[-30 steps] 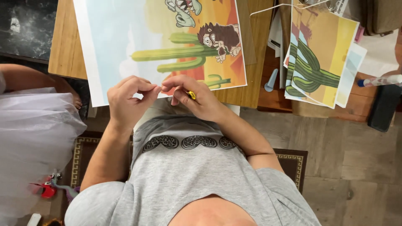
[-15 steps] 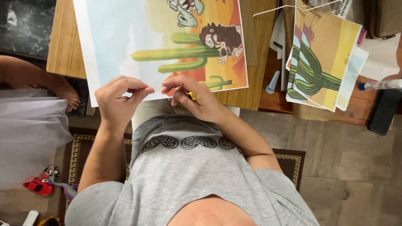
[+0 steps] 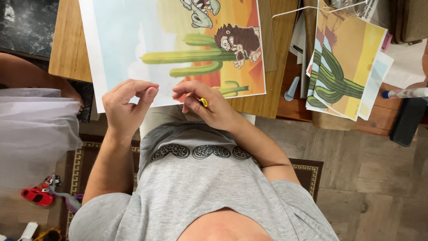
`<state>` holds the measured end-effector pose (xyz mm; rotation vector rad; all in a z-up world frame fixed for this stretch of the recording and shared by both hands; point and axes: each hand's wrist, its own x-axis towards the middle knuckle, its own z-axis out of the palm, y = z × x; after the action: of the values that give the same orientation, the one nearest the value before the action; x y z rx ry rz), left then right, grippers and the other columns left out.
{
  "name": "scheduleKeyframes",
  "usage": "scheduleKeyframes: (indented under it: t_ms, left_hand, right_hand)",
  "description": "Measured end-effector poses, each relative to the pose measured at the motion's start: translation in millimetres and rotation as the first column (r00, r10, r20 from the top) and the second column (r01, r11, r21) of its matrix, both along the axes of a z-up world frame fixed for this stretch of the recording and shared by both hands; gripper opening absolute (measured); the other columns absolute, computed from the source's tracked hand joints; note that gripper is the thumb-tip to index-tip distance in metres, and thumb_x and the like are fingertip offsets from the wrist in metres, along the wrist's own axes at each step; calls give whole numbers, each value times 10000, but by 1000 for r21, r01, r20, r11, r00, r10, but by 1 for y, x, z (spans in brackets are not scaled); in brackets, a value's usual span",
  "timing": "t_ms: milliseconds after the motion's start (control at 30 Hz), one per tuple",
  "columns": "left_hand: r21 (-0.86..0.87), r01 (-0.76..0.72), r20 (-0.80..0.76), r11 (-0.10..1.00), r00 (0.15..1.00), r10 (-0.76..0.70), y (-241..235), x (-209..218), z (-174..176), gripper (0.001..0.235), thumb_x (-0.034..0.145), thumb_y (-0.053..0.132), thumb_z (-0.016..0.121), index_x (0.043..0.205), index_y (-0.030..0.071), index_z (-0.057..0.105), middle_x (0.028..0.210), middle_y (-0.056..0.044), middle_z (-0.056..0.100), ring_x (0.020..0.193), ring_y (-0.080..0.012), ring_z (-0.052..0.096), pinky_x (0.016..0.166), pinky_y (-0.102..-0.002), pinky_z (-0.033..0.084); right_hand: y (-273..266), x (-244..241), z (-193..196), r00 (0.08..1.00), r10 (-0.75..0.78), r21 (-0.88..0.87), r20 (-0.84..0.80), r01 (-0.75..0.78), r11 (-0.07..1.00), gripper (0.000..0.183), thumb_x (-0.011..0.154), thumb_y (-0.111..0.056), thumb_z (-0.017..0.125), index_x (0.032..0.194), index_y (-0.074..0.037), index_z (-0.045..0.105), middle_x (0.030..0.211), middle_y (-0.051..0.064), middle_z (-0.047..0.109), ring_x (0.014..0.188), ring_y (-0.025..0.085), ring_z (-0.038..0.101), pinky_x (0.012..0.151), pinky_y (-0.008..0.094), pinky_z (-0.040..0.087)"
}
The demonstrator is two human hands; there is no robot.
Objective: Cutting the edges of a printed poster using a utility knife and a triangle ruler on a wooden table.
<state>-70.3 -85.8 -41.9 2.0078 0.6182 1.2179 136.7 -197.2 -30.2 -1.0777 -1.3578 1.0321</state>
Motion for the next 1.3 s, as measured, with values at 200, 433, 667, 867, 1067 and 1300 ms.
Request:
scheduleKeyframes:
  t_ms: [200,433,667,867,1067,1300]
  left_hand:
    - [-16,18,22,1000,1000,-17,5,-10,-15,103,955,22,689,872,66,732,648,-40,615,584,-211,544,643,-332,514]
    - [-100,61,98,993,994,-51,5,-14,-24,129,864,14,564,823,68,673,617,-36,550,586,-193,478,642,-329,475]
    - [-101,78,115,992,991,-67,4,-12,-14,199,796,-80,510,807,45,665,628,-51,557,596,-208,482,663,-324,478]
    - [31,-15,27,999,1000,14,4,-11,6,187,848,-100,663,948,7,780,659,-69,631,605,-215,590,679,-336,528]
    - [31,-9,20,999,1000,9,9,-18,7,194,911,182,905,859,51,773,716,-78,712,629,-227,646,694,-331,550]
    - [-126,391,28,912,920,-391,-17,34,33,874,1025,556,601,1663,97,219,1733,-145,280,1591,-307,390,1331,-463,391]
  right_hand:
    - [0,-2,-1,1000,-4,-4,-13,4,1000,259,1097,-134,536,1329,-50,616,1131,92,715,830,153,743,835,309,590]
    - [0,-4,0,1000,-6,-13,-21,6,1000,260,1094,-135,543,1327,-45,616,1131,104,718,828,159,740,818,316,593]
    - [-1,-5,1,999,-26,-9,-33,25,1000,254,1090,-133,554,1316,-37,622,1118,109,719,827,158,741,805,309,597]
    - [-1,-5,11,997,-60,16,-38,60,998,242,1078,-126,576,1293,-37,641,1106,105,724,830,165,749,801,317,603]
    - [0,27,18,929,-352,55,113,348,936,267,998,-224,703,1212,-68,664,813,13,616,706,81,518,713,254,467]
    - [3,2,15,932,-310,1,189,315,949,192,978,-42,413,1165,-83,417,1143,71,421,1043,168,464,990,292,441]
